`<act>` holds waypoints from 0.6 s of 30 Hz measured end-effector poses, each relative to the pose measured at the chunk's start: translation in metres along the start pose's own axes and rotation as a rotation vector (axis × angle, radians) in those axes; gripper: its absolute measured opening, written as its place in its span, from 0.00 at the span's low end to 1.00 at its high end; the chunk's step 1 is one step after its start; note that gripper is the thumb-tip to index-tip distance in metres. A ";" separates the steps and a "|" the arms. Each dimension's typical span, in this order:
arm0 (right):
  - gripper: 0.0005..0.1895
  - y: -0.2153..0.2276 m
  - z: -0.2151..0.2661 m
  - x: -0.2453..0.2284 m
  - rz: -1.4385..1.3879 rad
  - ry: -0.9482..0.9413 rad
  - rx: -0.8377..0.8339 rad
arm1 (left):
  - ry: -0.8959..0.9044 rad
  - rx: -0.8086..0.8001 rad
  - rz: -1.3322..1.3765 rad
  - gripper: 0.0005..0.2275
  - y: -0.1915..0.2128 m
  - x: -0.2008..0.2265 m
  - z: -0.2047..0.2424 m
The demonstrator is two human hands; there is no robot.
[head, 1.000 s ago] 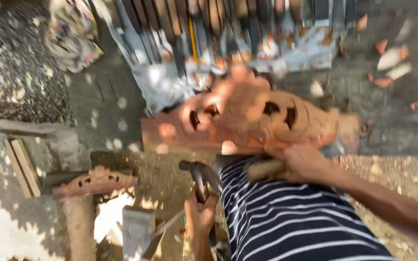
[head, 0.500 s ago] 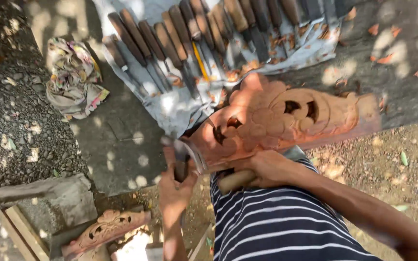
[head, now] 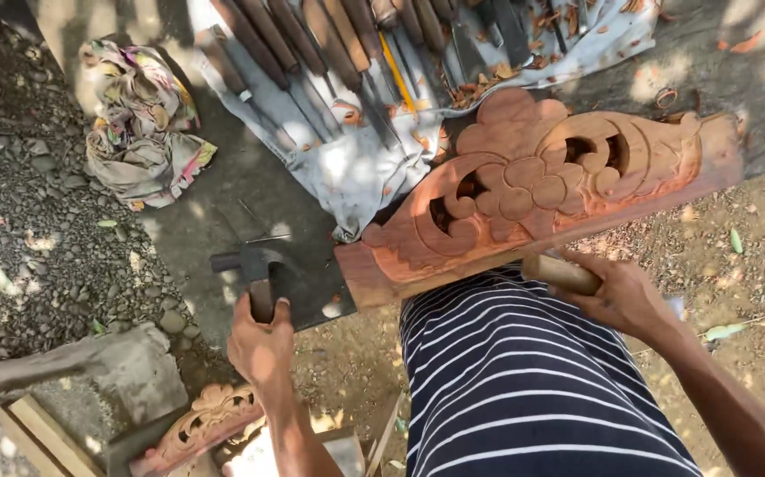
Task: Carving intricate patterns into a wood panel using a mallet and a variety of chisels.
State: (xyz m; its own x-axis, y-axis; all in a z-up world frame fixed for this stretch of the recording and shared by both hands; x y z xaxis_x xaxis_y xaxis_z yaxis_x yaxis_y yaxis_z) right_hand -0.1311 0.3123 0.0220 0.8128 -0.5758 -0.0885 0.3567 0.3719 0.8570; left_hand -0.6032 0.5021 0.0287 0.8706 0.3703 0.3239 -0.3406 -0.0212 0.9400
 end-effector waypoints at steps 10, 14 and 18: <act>0.34 0.006 0.013 -0.022 -0.432 0.119 0.017 | -0.809 -0.012 0.183 0.30 -0.056 0.128 0.154; 0.35 0.005 0.006 0.021 -0.482 0.137 0.042 | -0.503 -0.684 0.665 0.23 -0.078 0.122 0.204; 0.35 0.000 -0.010 0.080 -0.496 0.188 0.172 | -0.196 -0.652 1.113 0.19 -0.071 0.196 0.197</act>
State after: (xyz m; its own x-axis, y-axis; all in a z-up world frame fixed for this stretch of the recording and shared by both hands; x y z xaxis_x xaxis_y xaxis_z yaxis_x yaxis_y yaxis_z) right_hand -0.0619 0.2734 0.0104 0.6402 -0.5058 -0.5782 0.6501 -0.0443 0.7585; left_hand -0.3382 0.3935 0.0469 0.0301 0.3037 0.9523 -0.9683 0.2454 -0.0476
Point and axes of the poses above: each hand's wrist, its own z-axis away from the middle knuckle, its own y-axis out of the back of the hand, x = y × z, the point moved 5 cm from there along -z, towards the middle knuckle, and after that the axes turned 15 degrees about x, right-handed, at the moved point
